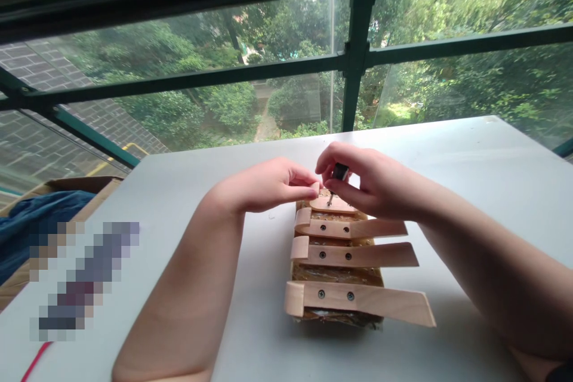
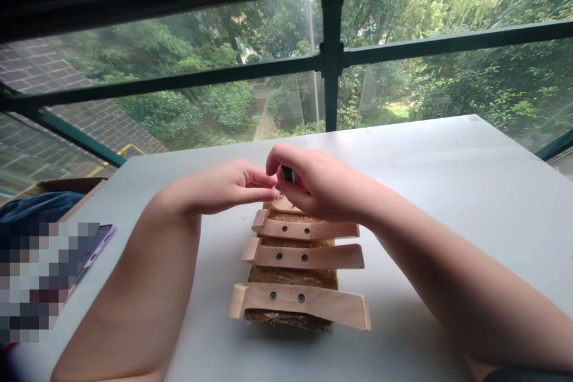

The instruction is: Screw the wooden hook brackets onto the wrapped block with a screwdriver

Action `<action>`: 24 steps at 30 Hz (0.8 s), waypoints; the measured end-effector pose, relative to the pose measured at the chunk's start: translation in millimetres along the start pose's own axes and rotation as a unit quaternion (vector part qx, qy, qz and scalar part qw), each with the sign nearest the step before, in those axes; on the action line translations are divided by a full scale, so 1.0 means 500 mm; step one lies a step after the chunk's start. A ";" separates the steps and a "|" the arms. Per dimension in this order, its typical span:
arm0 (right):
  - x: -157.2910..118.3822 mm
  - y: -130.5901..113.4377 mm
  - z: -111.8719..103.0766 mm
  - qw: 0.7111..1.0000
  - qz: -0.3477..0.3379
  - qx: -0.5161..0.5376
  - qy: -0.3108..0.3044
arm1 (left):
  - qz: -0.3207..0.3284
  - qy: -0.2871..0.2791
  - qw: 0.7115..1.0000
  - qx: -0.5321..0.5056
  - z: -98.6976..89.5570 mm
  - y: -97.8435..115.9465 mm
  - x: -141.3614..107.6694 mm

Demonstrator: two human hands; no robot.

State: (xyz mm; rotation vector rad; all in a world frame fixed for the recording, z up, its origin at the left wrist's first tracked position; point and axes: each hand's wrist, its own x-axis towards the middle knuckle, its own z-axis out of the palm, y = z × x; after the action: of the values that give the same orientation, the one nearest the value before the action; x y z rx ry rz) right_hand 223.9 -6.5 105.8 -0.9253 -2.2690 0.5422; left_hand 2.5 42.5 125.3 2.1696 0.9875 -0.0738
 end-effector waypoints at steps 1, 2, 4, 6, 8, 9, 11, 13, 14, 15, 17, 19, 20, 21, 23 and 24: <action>-0.001 0.001 -0.005 1.000 -0.007 0.007 -0.005 | 0.001 -0.003 1.000 -0.004 0.002 0.000 0.002; -0.002 0.001 -0.011 1.000 -0.009 0.013 -0.012 | 0.001 -0.004 1.000 -0.007 0.003 -0.001 0.004; -0.004 0.001 -0.022 0.999 -0.009 0.021 -0.040 | -0.004 -0.002 1.000 -0.009 0.004 -0.001 0.005; -0.005 0.001 -0.029 0.996 -0.012 0.034 -0.077 | -0.007 0.004 1.000 -0.005 0.004 0.000 0.005; -0.006 0.004 -0.032 0.994 -0.024 0.050 -0.094 | -0.001 0.010 1.000 0.001 0.003 0.001 0.005; -0.005 0.006 -0.031 0.994 -0.031 0.058 -0.090 | 0.003 0.013 1.000 0.003 0.003 0.002 0.005; -0.004 0.013 -0.027 0.993 -0.042 0.074 -0.076 | 0.008 0.013 1.000 0.002 0.003 0.002 0.005; -0.003 0.022 -0.023 0.993 -0.039 0.087 -0.069 | 0.003 0.007 1.000 -0.003 0.003 0.000 0.005; -0.003 0.025 -0.021 0.993 -0.032 0.089 -0.069 | -0.003 0.004 1.000 -0.007 0.003 -0.001 0.005; -0.003 0.028 -0.021 0.994 -0.024 0.088 -0.068 | -0.010 0.000 1.000 -0.011 0.003 -0.002 0.004; -0.004 0.030 -0.021 0.995 -0.006 0.077 -0.060 | -0.022 -0.003 1.000 -0.018 0.003 -0.004 0.003; -0.004 0.029 -0.022 0.997 0.008 0.061 -0.044 | -0.025 -0.004 0.999 -0.021 0.003 -0.003 0.002; -0.004 0.028 -0.022 0.998 0.014 0.051 -0.035 | -0.024 -0.004 0.999 -0.021 0.003 -0.003 0.002; -0.003 0.026 -0.021 0.999 0.019 0.041 -0.026 | -0.023 -0.004 1.000 -0.021 0.002 -0.002 0.002; -0.001 0.023 -0.017 1.000 0.025 0.019 -0.002 | -0.019 -0.004 1.000 -0.017 0.002 0.000 0.002; 0.000 0.022 -0.013 1.000 0.027 0.007 0.013 | -0.018 -0.003 1.000 -0.016 0.002 0.000 0.003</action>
State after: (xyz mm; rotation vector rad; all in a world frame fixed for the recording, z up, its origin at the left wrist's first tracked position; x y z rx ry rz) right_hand 233.6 1.9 104.3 -0.9843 -2.2189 0.5666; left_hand 3.6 42.9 124.3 2.1216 1.0189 -0.0803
